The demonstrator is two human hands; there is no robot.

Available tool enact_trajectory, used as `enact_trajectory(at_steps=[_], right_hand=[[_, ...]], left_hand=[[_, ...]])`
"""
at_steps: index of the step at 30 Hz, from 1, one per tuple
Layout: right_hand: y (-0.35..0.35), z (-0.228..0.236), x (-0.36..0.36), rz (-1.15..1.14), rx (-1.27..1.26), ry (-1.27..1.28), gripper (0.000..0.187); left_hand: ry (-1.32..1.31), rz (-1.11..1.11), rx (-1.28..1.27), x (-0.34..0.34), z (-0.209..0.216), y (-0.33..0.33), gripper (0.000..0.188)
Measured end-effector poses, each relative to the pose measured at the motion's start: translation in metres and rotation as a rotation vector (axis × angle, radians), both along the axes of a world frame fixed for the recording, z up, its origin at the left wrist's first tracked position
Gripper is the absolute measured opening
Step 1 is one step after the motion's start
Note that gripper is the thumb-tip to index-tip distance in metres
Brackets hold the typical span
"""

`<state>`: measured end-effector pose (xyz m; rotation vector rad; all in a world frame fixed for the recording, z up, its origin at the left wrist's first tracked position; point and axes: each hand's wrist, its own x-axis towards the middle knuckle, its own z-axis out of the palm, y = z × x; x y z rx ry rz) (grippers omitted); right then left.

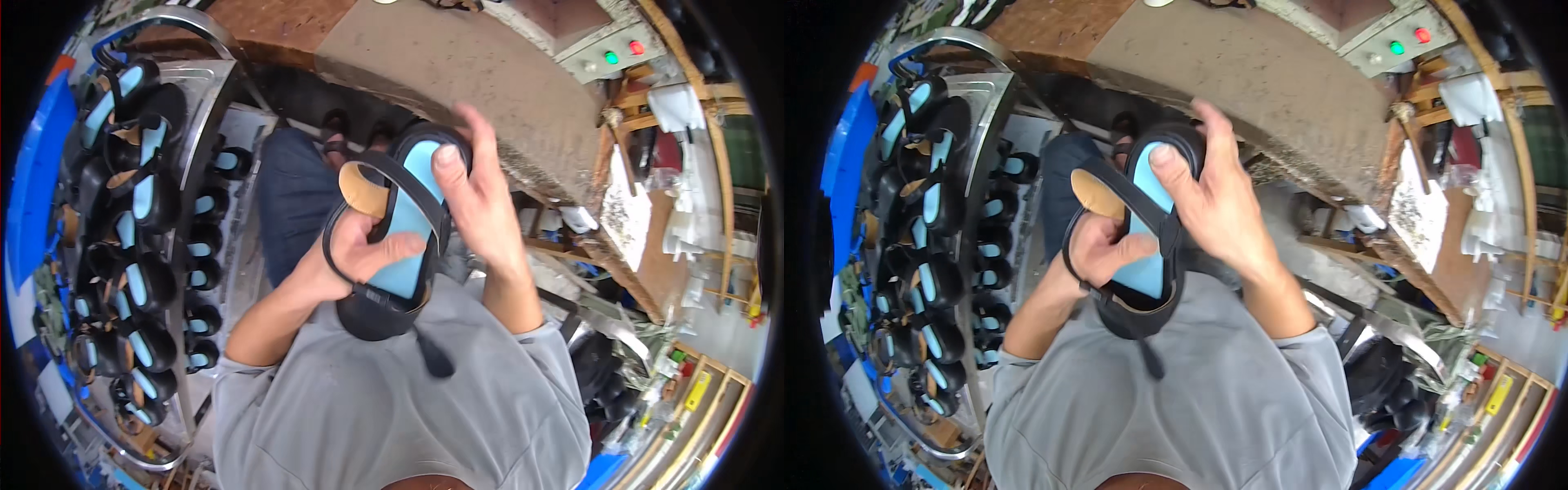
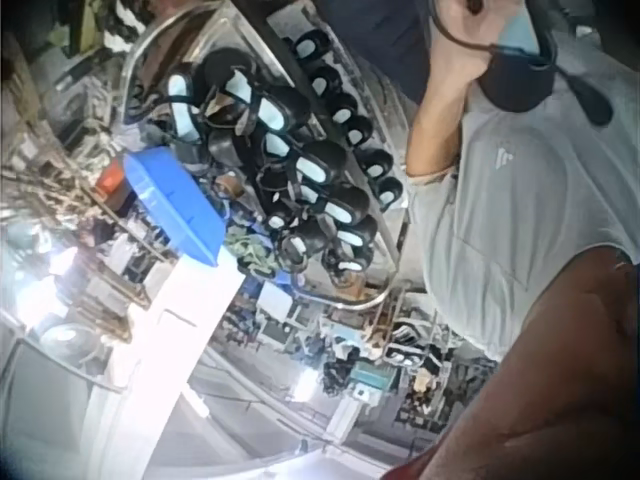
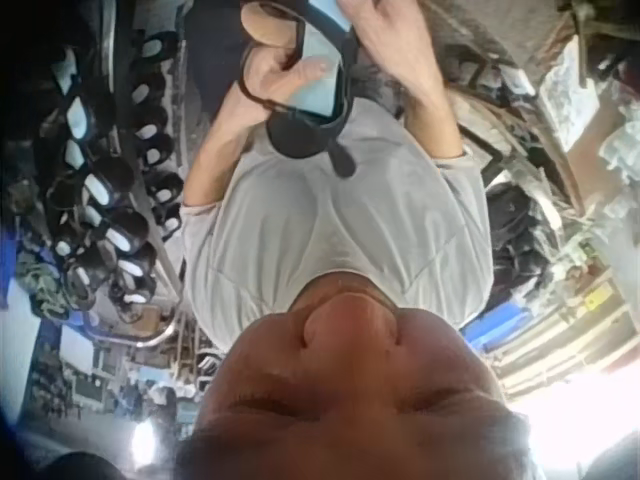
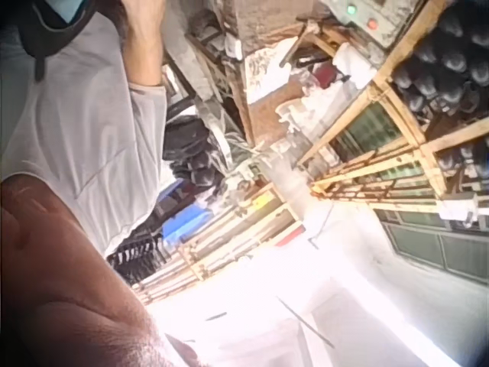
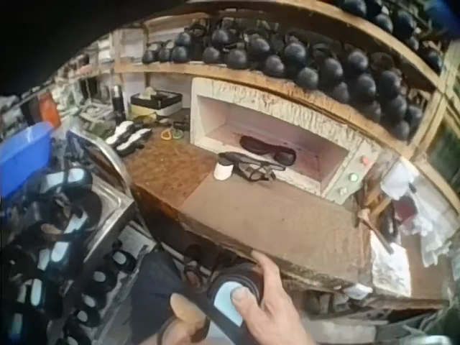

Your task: The person assembles black sandals by hand, pressing the sole onto the upper part of the shoe. They repeatedly pick up a sandal, align the components, and press them together to secure the fit. The person handles multiple sandals one at a time, inspecting the joints and ensuring the parts are attached before placing them on a nearby shelf.

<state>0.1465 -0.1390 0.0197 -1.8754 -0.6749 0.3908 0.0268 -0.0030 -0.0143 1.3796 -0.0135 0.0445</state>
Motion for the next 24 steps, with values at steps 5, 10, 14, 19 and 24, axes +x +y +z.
enact_trajectory(at_steps=[5, 10, 14, 19, 24], right_hand=[[0.006, -0.022, 0.001, 0.095, 0.627, 0.57, 0.077], [-0.008, -0.057, -0.022, 0.54, 0.859, 1.043, 0.067], [-0.006, -0.064, -0.025, 0.455, 0.805, 0.971, 0.059], [-0.005, -0.058, -0.02, 0.462, 0.745, 1.049, 0.052], [-0.001, -0.062, -0.018, 0.371, 0.662, 1.128, 0.047]], left_hand=[[0.259, 0.036, -0.551, -0.01, -0.004, 0.02, 0.038], [0.252, -0.11, -0.618, -0.003, -0.003, 0.014, 0.038], [0.316, -0.057, -0.562, 0.002, -0.011, 0.014, 0.037], [0.328, -0.011, -0.532, 0.001, -0.016, 0.013, 0.032], [0.353, 0.005, -0.458, 0.008, -0.01, 0.011, 0.032]])
